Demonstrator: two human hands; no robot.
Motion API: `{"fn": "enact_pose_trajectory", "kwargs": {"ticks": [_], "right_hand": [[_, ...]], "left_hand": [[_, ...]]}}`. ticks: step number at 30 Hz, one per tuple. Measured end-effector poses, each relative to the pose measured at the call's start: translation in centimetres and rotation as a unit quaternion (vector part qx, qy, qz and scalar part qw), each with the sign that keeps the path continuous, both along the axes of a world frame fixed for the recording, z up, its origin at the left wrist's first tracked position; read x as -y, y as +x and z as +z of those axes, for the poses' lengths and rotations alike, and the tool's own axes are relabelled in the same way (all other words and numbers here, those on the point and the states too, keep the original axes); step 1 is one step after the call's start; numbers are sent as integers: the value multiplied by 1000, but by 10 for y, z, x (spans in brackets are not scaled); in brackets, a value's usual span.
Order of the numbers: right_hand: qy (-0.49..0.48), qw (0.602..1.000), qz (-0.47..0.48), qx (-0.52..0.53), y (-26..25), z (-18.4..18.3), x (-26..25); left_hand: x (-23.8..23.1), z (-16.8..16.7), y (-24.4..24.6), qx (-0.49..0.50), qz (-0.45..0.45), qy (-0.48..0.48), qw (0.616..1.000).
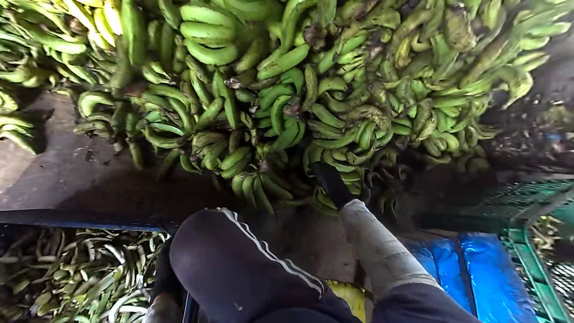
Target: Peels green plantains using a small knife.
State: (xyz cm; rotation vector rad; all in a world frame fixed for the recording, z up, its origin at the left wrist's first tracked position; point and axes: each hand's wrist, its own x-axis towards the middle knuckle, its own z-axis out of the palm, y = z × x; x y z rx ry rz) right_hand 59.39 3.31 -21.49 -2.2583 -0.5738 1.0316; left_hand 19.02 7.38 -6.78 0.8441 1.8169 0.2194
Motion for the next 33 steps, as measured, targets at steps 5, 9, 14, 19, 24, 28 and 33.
{"fn": "enact_pose_trajectory", "kwargs": {"ticks": [5, 9, 14, 19, 24, 28, 33], "right_hand": [[-237, 930, 255, 119, -36, -18, 45], [-216, 889, 351, 200, -67, -64, 67], [-198, 875, 350, 270, -60, -65, 59], [-211, 832, 434, 272, -66, -19, 69], [-250, 871, 412, 93, -27, -65, 91], [-227, 876, 420, 76, -36, 5, 75], [3, 947, 321, -26, -57, 139, 16]], "left_hand": [[-32, -37, -13, -142, -86, 47, 985], [-3, -51, -61, -201, -94, 88, 971], [33, -93, -142, -322, -141, 76, 933], [73, -99, -167, -366, -53, 1, 929], [88, -117, -172, -331, -65, -47, 940], [83, -131, -157, -329, -168, -102, 924], [85, -128, -163, -323, -163, -56, 930]]}}
